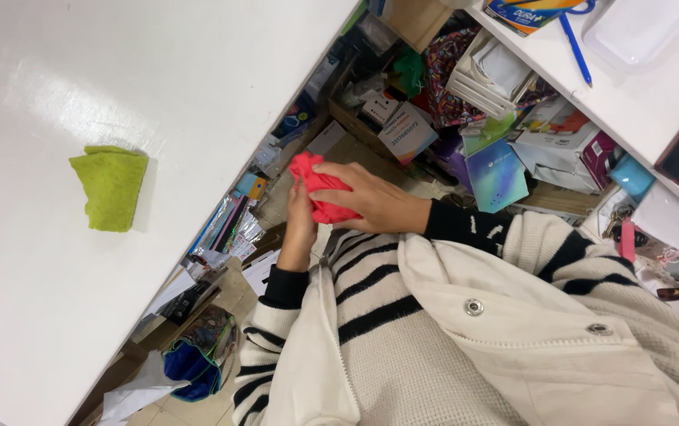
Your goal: Wiping a store counter with cleaning cloths.
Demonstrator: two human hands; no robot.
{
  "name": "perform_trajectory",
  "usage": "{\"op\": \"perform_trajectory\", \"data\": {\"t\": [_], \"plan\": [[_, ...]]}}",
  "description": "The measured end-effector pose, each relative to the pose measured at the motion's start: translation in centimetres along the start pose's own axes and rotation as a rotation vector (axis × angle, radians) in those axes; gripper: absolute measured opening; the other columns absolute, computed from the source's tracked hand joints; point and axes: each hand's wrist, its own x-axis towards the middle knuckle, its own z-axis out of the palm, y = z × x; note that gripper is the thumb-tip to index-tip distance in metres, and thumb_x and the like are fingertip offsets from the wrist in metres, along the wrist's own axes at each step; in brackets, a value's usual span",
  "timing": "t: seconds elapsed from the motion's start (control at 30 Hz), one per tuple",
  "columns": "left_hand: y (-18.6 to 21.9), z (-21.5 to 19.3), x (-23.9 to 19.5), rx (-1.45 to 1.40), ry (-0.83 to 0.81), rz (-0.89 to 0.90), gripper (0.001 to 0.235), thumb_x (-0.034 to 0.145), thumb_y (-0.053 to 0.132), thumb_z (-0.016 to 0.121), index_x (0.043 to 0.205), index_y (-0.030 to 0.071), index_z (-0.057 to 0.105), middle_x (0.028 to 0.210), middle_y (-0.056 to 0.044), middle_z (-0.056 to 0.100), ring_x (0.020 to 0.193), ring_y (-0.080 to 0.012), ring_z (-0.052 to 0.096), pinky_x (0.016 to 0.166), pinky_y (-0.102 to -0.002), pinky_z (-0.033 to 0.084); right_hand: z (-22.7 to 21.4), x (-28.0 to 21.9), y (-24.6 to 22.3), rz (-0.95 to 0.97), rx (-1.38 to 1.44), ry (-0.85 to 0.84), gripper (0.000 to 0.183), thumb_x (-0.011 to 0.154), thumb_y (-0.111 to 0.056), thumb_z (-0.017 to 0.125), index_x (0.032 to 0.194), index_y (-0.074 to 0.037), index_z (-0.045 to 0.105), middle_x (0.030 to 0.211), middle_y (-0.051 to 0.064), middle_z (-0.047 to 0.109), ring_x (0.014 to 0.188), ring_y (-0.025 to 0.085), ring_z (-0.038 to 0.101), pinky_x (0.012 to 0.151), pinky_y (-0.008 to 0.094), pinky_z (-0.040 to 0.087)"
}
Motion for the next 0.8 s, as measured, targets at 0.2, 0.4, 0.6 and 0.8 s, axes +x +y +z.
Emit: {"op": "perform_trajectory", "data": {"t": [0.2,0.4,0.6,0.8], "plan": [[2.0,6.5,-1.8,0.506,-0.192,-0.007,0.051,0.113,0.037,0.038,0.145,0.001,0.056,0.129,-0.019,0.070,0.117,-0.0268,0.068,0.100,-0.036,0.052,-1.4,-5.1,5.2,0.144,0.023,0.046,0.048,0.083,-0.008,0.080,0.128,-0.009,0.062,0.139,0.018,0.055,0.128,0.039,0.056,0.107,0.048,0.047],[7.5,14.5,-5.9,0.937,-0.277,0.368,0.073,0.105,0.039,0.057,0.161,0.002,0.029,0.167,-0.030,0.019,0.154,-0.0451,0.027,0.121,-0.045,0.029,-2.6,-8.6,9.2,0.488,0.062,0.052,0.046,0.082,0.000,0.066,0.127,-0.005,0.058,0.117,0.018,0.060,0.107,0.037,0.064,0.089,0.039,0.054],[5.6,14.0,-5.9,1.435,-0.300,0.558,0.089,0.073,0.022,0.083,0.152,0.018,0.043,0.164,-0.020,0.026,0.147,-0.0513,0.030,0.115,-0.054,0.031,0.1,-10.5,11.9,0.582,0.511,-0.018,0.052,0.089,-0.006,0.063,0.139,-0.003,0.051,0.128,0.013,0.064,0.120,0.023,0.063,0.100,0.035,0.051],[1.7,9.9,-2.4,1.152,-0.220,0.411,0.076,0.076,0.001,0.069,0.149,0.017,0.055,0.137,-0.019,0.064,0.118,-0.0374,0.067,0.098,-0.042,0.056,1.7,-11.3,12.5,0.709,0.669,-0.012,0.066,0.098,-0.032,0.068,0.151,-0.003,0.040,0.135,0.012,0.060,0.123,0.019,0.058,0.103,0.033,0.049]]}}
